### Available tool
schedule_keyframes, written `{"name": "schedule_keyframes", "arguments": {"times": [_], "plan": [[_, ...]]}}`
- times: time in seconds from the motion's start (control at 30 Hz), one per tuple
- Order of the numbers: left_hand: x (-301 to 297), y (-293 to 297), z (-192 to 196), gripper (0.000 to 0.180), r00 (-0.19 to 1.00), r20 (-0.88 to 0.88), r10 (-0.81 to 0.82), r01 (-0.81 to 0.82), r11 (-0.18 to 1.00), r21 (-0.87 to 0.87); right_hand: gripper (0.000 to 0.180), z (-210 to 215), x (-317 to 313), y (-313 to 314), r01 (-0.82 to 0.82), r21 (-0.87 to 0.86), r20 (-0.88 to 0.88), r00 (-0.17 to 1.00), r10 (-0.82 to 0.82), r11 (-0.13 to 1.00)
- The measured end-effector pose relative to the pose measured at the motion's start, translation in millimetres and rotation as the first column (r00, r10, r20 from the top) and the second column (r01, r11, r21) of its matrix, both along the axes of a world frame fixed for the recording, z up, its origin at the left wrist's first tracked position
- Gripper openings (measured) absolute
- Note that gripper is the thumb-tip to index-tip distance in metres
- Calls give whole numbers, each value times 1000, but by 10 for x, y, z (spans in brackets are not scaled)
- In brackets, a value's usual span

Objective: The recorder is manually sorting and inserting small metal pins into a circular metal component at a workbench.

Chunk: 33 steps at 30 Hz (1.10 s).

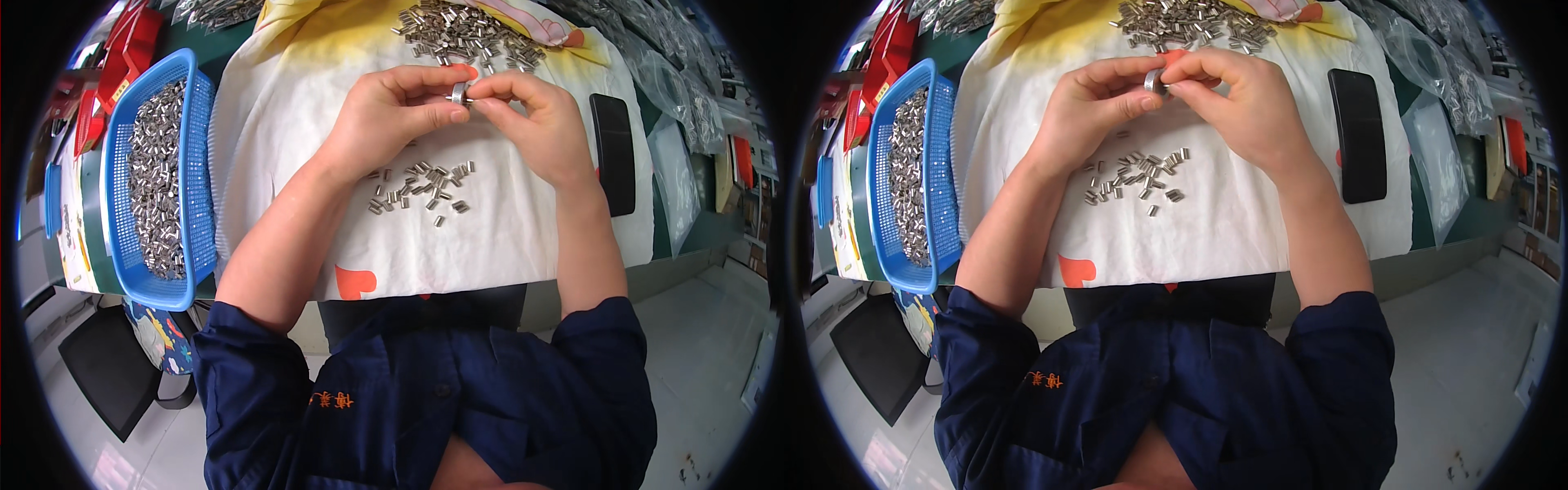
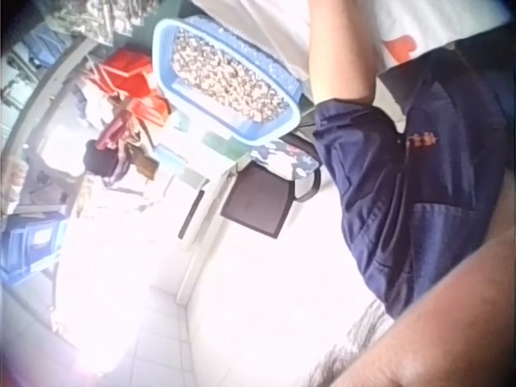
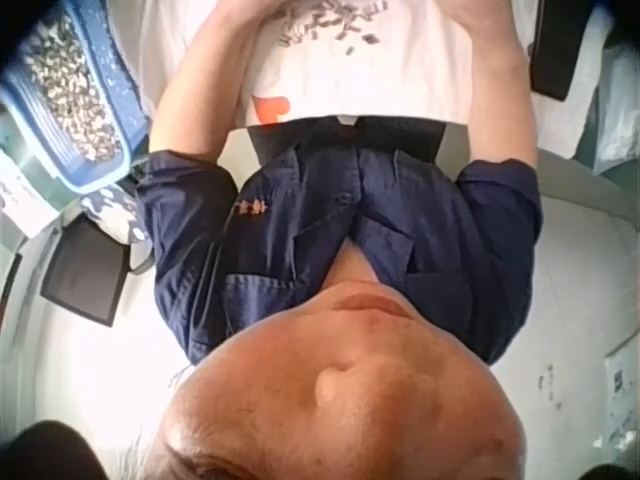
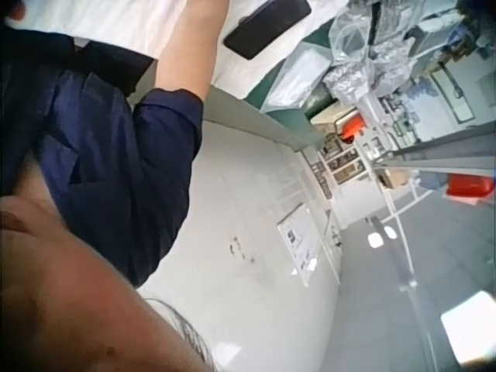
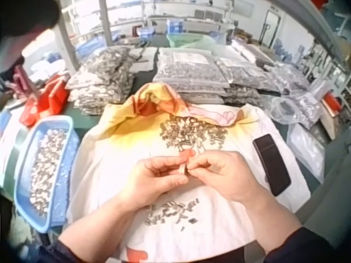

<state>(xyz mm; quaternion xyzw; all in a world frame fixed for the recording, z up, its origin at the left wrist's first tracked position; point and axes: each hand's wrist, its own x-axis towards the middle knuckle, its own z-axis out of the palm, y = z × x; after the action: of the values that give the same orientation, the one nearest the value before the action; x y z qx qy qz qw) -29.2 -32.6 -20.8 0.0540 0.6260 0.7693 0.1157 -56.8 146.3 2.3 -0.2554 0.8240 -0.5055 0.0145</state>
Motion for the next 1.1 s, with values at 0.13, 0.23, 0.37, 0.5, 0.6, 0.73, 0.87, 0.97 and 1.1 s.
{"name": "schedule_keyframes", "arguments": {"times": [0.13,0.23,0.37,0.5,0.6,0.73,0.87,0.97,1.1], "plan": [[27,-24,-35,34,999,-44,-23,21,999,-46,13,43,-92,94,-9,34,60,998,7,999],[29,-34,-61,35,991,41,-130,127,989,73,13,-74,-281,252,275,167,-82,961,-265,947],[4,-42,-70,33,985,2,-171,170,985,29,13,-225,-346,270,253,403,-287,948,-140,880],[-1,-42,-55,33,991,-3,-136,136,989,53,14,-231,-311,181,254,516,-353,933,-67,818],[15,-35,-86,36,997,-10,-81,82,988,132,11,-127,-206,117,227,530,-263,960,-96,817],[-1,-8,-47,36,1000,-3,-20,20,998,55,7,-33,-89,97,14,14,79,997,-15,1000],[8,-8,-43,33,999,4,-45,45,995,87,6,21,8,-5,-43,-64,62,997,47,997],[9,-2,-37,33,1000,-4,-26,26,996,90,5,23,4,-6,-50,-33,20,999,51,998],[17,2,-63,34,999,-49,3,-2,1000,15,4,33,49,-40,-5,22,-26,1000,5,1000]]}}
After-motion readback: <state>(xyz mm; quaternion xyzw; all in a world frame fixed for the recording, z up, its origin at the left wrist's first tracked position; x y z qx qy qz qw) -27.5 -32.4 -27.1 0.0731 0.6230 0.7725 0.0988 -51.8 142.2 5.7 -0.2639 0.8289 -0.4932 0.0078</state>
